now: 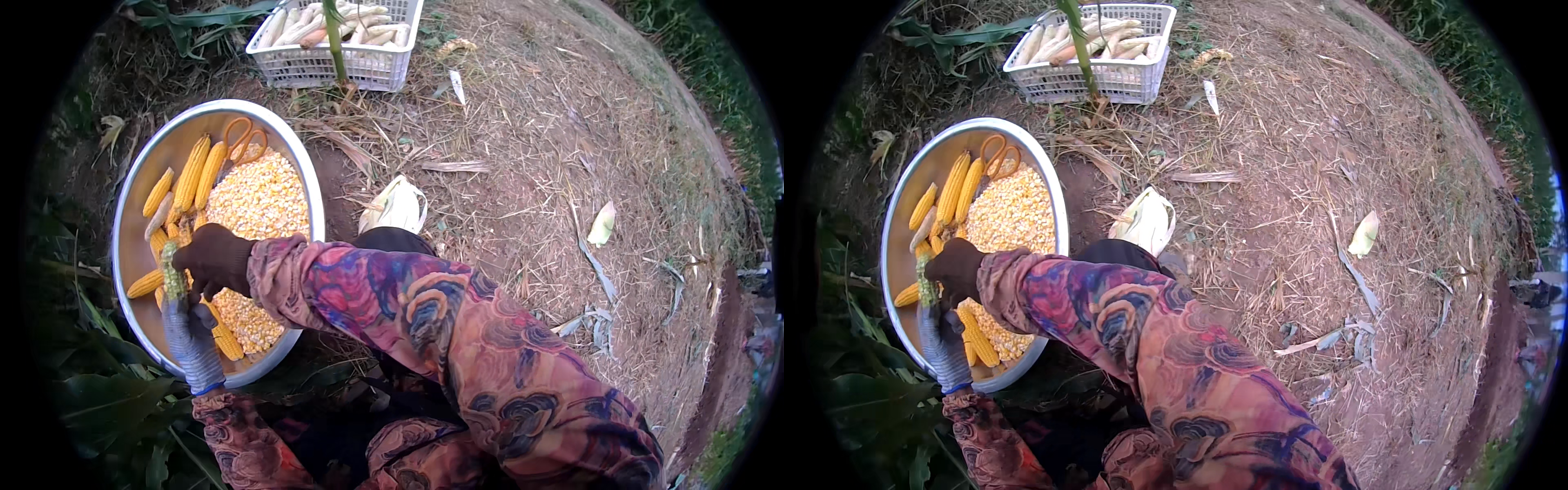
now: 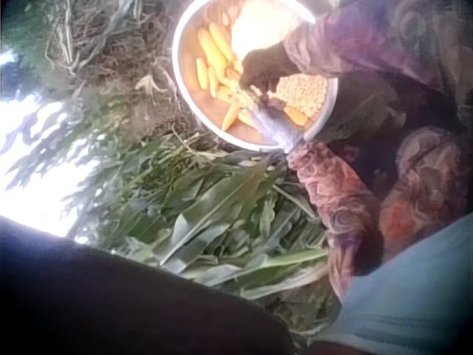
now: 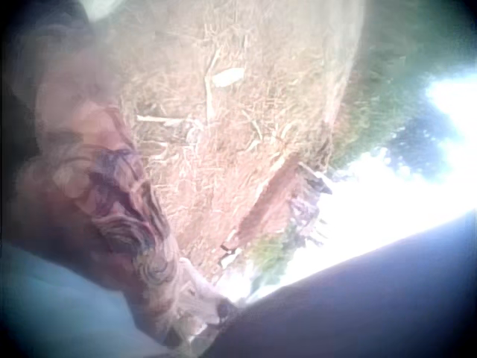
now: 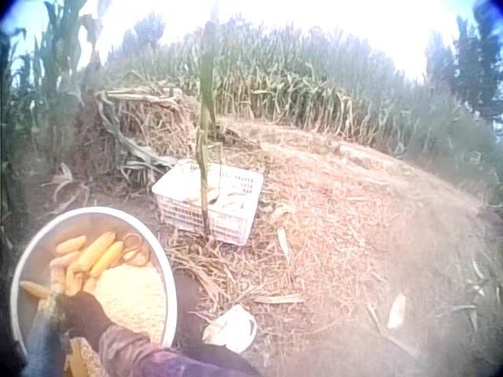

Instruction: The person shucks corn cobs by hand, removing kernels into a large metal bowl. The person handles multiple cobs one at a time, rotating them to remove kernels and placing the emptied cobs back into the bowl.

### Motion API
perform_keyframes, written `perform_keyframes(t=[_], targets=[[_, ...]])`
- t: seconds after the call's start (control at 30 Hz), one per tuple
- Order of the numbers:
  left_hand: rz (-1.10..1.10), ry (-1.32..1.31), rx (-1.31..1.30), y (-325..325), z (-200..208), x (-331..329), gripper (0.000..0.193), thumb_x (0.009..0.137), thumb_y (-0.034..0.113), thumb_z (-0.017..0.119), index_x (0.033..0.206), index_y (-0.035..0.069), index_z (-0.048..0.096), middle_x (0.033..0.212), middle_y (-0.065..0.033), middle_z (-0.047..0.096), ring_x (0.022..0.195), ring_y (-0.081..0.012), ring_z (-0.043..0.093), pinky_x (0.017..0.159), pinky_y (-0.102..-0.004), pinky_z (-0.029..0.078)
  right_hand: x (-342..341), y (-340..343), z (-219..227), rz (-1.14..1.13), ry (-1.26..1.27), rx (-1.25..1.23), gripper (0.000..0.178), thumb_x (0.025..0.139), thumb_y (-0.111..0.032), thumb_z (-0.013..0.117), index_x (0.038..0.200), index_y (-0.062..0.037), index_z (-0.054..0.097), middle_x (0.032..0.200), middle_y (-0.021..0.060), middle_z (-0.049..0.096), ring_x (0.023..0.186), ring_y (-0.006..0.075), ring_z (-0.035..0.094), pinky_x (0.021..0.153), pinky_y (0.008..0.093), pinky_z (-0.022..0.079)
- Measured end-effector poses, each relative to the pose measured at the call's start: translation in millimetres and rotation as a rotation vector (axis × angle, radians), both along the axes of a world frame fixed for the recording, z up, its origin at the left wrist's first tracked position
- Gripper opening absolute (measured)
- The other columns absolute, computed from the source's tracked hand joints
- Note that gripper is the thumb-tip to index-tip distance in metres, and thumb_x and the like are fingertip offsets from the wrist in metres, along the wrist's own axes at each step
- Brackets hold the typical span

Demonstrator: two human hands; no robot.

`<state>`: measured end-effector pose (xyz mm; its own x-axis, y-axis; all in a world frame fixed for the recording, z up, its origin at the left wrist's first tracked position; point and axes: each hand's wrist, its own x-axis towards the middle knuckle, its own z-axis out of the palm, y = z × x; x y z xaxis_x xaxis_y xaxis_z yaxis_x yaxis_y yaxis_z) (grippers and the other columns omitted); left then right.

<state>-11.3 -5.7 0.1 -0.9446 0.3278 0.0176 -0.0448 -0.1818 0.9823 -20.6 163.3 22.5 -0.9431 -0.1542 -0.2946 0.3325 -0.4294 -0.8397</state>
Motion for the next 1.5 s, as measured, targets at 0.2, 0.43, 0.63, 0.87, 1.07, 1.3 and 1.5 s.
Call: perform_keyframes(t=[0.2,0.43,0.63,0.87,1.07,1.3,1.5], targets=[[-0.083,-0.15,0.081,19,24,1,0.05,0.088,0.02,0.048,0.131,-0.001,0.034,0.086,-0.0088,0.054,0.06,-0.011,0.055,0.052,-0.0221,0.049,23,23,31,0.0,-0.106,-0.127,0.049,0.087,-0.054,0.045,0.084,-0.0058,0.048,0.073,0.0029,0.047,0.058,0.0087,0.043,0.046,0.0208,0.033],[0.074,0.025,-0.253,14,23,13,0.046,0.088,0.015,0.051,0.129,0.001,0.038,0.09,-0.009,0.055,0.063,-0.0094,0.055,0.053,-0.0205,0.048,30,10,22,0.098,-0.059,-0.031,0.043,0.081,-0.048,0.059,0.083,-0.0051,0.052,0.069,0.0015,0.05,0.056,0.0087,0.047,0.047,0.0208,0.036],[0.203,0.821,-0.653,20,14,15,0.046,0.075,0.006,0.064,0.119,0.002,0.049,0.094,-0.0173,0.055,0.083,-0.0289,0.057,0.07,-0.0355,0.047,28,14,19,0.093,-0.11,0.017,0.03,0.083,-0.029,0.063,0.086,-0.0002,0.054,0.072,0.0052,0.053,0.057,0.0106,0.051,0.042,0.0211,0.039],[0.112,0.791,-0.738,26,21,19,0.045,0.075,0.0,0.059,0.12,0.001,0.049,0.098,-0.0165,0.056,0.089,-0.0282,0.057,0.078,-0.0351,0.046,28,17,19,0.029,-0.065,0.162,0.024,0.08,-0.017,0.057,0.08,0.0066,0.056,0.071,0.0113,0.057,0.054,0.0179,0.058,0.038,0.026,0.044],[0.115,0.697,-0.642,26,17,14,0.046,0.079,0.01,0.061,0.121,0.0,0.047,0.09,-0.0162,0.055,0.079,-0.0274,0.059,0.068,-0.0353,0.049,28,8,13,-0.063,-0.065,0.364,0.011,0.076,-0.003,0.054,0.083,0.0045,0.054,0.066,0.0111,0.055,0.048,0.0187,0.055,0.035,0.0279,0.042],[0.024,-0.297,0.182,13,14,0,0.037,0.092,0.022,0.043,0.123,0.003,0.039,0.081,-0.0083,0.053,0.061,-0.0135,0.055,0.051,-0.0253,0.05,19,19,1,-0.018,0.08,0.267,0.022,0.072,0.0,0.056,0.094,0.004,0.056,0.076,0.0101,0.058,0.067,0.0178,0.058,0.057,0.0289,0.049],[-0.001,-0.315,0.202,12,13,1,0.033,0.093,0.026,0.044,0.116,0.002,0.043,0.082,-0.0076,0.053,0.062,-0.0117,0.055,0.052,-0.0247,0.05,15,23,8,-0.165,0.289,0.596,0.031,0.076,-0.018,0.068,0.1,0.0001,0.059,0.088,0.0086,0.063,0.079,0.0137,0.059,0.069,0.0265,0.048]])
